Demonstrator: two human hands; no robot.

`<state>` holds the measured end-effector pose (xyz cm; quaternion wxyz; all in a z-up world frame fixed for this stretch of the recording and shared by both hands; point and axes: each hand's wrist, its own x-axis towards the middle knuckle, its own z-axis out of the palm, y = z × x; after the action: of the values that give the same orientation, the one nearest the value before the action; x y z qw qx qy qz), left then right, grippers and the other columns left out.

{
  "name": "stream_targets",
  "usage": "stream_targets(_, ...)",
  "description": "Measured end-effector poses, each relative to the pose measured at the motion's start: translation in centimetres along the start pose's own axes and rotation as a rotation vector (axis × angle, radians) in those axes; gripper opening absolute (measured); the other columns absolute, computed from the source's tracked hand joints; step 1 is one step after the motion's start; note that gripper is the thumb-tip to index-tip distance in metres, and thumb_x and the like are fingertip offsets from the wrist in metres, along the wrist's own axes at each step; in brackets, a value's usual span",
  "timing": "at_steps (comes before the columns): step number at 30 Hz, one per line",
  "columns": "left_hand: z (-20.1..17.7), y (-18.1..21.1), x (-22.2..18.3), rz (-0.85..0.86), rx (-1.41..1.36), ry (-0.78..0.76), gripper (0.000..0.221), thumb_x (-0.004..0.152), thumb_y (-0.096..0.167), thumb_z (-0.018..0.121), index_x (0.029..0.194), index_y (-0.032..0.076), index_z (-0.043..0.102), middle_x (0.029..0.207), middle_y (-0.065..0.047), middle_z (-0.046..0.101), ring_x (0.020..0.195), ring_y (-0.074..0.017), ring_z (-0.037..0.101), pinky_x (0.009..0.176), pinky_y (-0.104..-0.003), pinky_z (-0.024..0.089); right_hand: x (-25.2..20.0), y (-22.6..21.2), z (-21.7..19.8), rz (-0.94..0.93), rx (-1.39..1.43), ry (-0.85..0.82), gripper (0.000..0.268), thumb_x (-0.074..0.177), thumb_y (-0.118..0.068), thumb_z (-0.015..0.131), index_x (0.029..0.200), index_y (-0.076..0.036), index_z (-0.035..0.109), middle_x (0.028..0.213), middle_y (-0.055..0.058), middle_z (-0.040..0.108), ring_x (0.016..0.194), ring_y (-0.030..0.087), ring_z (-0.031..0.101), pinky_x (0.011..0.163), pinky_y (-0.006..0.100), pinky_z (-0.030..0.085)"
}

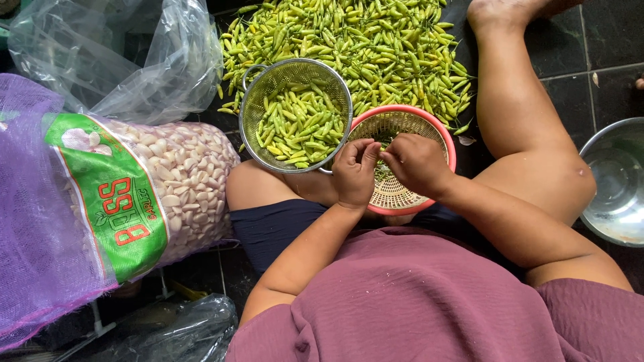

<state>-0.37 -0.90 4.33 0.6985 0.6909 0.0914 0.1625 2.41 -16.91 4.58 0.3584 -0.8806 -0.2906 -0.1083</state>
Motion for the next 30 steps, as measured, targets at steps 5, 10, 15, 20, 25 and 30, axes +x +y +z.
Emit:
stream_targets(5,-0.2,-0.4,0.1,0.068,0.077,0.022,0.016,0.089,0.011,0.082,0.094,-0.003,0.075,0.076,-0.012,0.07,0.059,-0.0201,0.073,0.048,-0.026,0.059,0.8,-0.4,0.1,-0.282,-0.349,0.138,0.013,0.088,-0.01,0.067,0.078,-0.01,0.059,0.076,0.006,0.057,0.062,0.024,0.061,0.058,0.036,0.051)
stream_targets(10,-1.0,0.1,1.2,0.16,0.137,0.04,0.015,0.089,0.015,0.083,0.09,0.002,0.076,0.071,-0.008,0.067,0.054,-0.0165,0.069,0.042,-0.025,0.055,0.8,1.5,-0.9,-0.098,-0.134,0.069,0.013,0.09,-0.013,0.073,0.085,-0.008,0.062,0.075,0.007,0.059,0.066,0.03,0.065,0.06,0.04,0.052)
stream_targets(15,-4.2,0.1,5.1,0.295,0.416,-0.007,0.014,0.092,0.023,0.082,0.093,0.01,0.075,0.084,-0.006,0.07,0.077,-0.0218,0.068,0.064,-0.03,0.056,2.2,2.5,-2.6,0.181,-0.046,-0.473,0.033,0.105,-0.03,0.053,0.105,-0.006,0.075,0.103,0.021,0.073,0.094,0.046,0.071,0.077,0.057,0.056)
stream_targets(20,-6.4,3.4,7.2,0.364,0.825,-0.013,0.018,0.094,0.022,0.075,0.108,0.012,0.075,0.127,-0.016,0.062,0.119,-0.0408,0.056,0.102,-0.055,0.045,4.3,11.0,-0.3,0.337,-0.216,-0.353,0.018,0.098,-0.017,0.068,0.106,-0.003,0.077,0.097,0.019,0.07,0.087,0.039,0.072,0.073,0.048,0.058)
stream_targets(25,-5.2,2.9,6.6,0.282,0.788,-0.106,0.021,0.098,0.028,0.069,0.114,0.014,0.073,0.139,-0.016,0.055,0.135,-0.0426,0.045,0.112,-0.06,0.036,6.6,17.3,3.1,0.213,-0.459,-0.267,0.031,0.086,-0.018,0.081,0.116,-0.009,0.078,0.104,0.013,0.064,0.099,0.039,0.068,0.077,0.048,0.06)
stream_targets(30,-4.0,3.0,5.3,0.314,0.666,-0.294,0.021,0.098,0.029,0.067,0.112,0.014,0.071,0.137,-0.015,0.056,0.135,-0.0428,0.046,0.113,-0.061,0.034,6.1,22.3,6.8,0.24,-0.557,-0.346,0.026,0.088,-0.036,0.078,0.097,-0.012,0.08,0.107,0.008,0.06,0.106,0.034,0.062,0.082,0.047,0.059)
